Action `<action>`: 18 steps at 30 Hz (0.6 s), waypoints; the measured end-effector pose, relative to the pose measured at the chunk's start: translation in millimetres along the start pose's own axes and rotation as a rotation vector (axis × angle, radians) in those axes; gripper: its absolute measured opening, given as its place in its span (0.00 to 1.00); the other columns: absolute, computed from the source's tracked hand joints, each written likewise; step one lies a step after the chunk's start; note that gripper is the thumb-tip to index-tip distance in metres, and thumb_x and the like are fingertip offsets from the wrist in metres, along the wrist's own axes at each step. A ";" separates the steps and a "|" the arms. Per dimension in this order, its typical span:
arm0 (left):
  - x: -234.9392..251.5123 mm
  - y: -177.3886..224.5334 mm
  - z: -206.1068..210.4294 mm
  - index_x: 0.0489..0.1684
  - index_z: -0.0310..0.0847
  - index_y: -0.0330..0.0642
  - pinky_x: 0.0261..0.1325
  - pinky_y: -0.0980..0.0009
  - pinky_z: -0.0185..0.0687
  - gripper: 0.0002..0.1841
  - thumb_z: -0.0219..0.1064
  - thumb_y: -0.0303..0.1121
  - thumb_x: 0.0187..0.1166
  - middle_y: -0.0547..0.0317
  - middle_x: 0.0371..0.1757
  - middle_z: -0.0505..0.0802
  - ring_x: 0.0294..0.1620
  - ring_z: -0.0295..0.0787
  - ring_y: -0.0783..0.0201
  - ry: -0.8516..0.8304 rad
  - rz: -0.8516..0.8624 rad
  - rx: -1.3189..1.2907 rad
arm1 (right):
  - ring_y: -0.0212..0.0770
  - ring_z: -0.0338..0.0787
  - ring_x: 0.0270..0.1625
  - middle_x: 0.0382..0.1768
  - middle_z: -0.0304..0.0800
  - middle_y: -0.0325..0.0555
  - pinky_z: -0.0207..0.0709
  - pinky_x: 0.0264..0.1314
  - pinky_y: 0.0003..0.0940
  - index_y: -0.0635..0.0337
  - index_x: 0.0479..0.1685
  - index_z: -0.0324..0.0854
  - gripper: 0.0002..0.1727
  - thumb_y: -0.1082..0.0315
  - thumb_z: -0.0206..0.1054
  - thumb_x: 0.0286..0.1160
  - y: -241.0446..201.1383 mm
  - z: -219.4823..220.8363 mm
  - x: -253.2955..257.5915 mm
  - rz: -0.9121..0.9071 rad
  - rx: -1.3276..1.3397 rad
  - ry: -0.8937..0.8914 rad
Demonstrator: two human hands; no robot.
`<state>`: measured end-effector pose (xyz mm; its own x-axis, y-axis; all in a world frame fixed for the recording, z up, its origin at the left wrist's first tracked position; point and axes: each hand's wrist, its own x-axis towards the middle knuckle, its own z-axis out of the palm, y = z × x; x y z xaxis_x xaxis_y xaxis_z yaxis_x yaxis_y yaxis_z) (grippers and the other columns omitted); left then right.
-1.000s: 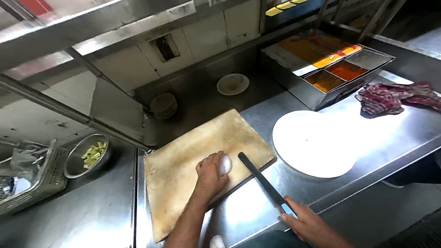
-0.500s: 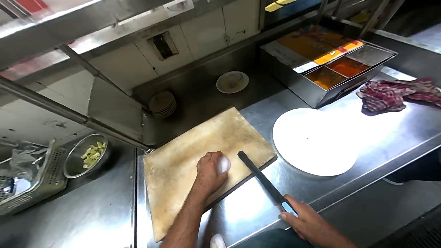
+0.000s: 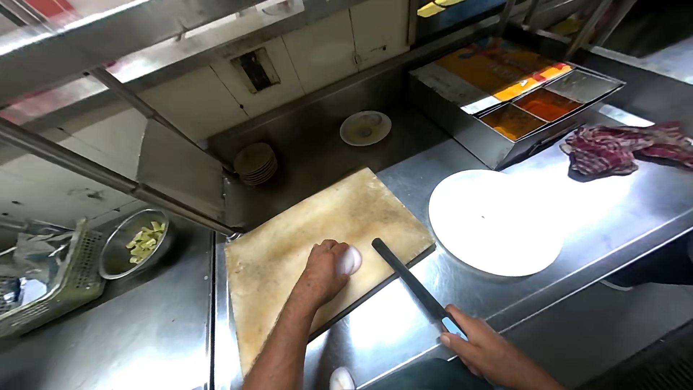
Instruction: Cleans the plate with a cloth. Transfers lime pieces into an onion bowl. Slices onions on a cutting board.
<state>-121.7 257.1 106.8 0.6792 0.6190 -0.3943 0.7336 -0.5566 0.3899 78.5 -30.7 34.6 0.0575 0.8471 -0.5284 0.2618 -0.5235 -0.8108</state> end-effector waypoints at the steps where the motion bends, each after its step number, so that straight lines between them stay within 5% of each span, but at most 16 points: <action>1: -1.6 -4.1 -2.5 0.79 0.77 0.46 0.83 0.46 0.63 0.35 0.80 0.37 0.67 0.46 0.77 0.79 0.80 0.72 0.45 0.001 0.011 -0.031 | 0.42 0.84 0.21 0.25 0.81 0.44 0.81 0.26 0.42 0.54 0.62 0.72 0.23 0.46 0.58 0.83 -0.2 -0.1 -0.3 0.002 -0.004 -0.001; 7: -38.0 -60.0 -13.4 0.86 0.68 0.49 0.76 0.44 0.75 0.30 0.65 0.44 0.84 0.49 0.80 0.80 0.77 0.78 0.49 0.320 -0.093 -0.537 | 0.42 0.84 0.21 0.26 0.82 0.45 0.82 0.27 0.43 0.54 0.63 0.72 0.24 0.45 0.58 0.83 1.8 -0.4 1.0 0.018 -0.004 -0.004; 9: -53.4 -69.7 -3.6 0.86 0.67 0.47 0.75 0.45 0.76 0.36 0.69 0.48 0.77 0.46 0.80 0.79 0.77 0.78 0.47 0.335 -0.106 -0.486 | 0.42 0.84 0.21 0.25 0.81 0.44 0.82 0.26 0.42 0.54 0.62 0.72 0.24 0.44 0.58 0.82 3.5 -0.6 2.3 0.006 0.009 -0.005; 13: -69.0 -60.5 29.4 0.88 0.65 0.45 0.82 0.36 0.61 0.52 0.79 0.59 0.59 0.46 0.85 0.73 0.84 0.67 0.40 0.323 -0.068 -0.204 | 0.41 0.84 0.21 0.26 0.82 0.43 0.82 0.26 0.40 0.53 0.62 0.72 0.24 0.44 0.58 0.82 2.6 -1.5 2.9 0.016 0.029 -0.009; 15: -65.9 -53.7 43.4 0.87 0.68 0.47 0.75 0.32 0.64 0.51 0.79 0.61 0.58 0.49 0.84 0.75 0.80 0.71 0.39 0.371 -0.045 -0.081 | 0.40 0.85 0.21 0.25 0.81 0.43 0.83 0.26 0.40 0.53 0.62 0.72 0.23 0.45 0.59 0.82 0.9 -2.3 3.3 0.026 0.027 -0.024; 18: -57.6 -50.4 48.8 0.81 0.76 0.45 0.75 0.37 0.69 0.39 0.78 0.50 0.67 0.51 0.77 0.84 0.75 0.77 0.41 0.417 -0.029 -0.075 | 0.40 0.84 0.20 0.24 0.81 0.43 0.83 0.25 0.39 0.53 0.62 0.71 0.23 0.46 0.59 0.83 -1.0 -3.5 2.3 0.024 0.034 -0.037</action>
<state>-196.8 222.5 69.3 0.5797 0.8138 -0.0412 0.7383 -0.5032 0.4491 81.7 -27.9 35.1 0.0275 0.8304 -0.5564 0.2282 -0.5472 -0.8053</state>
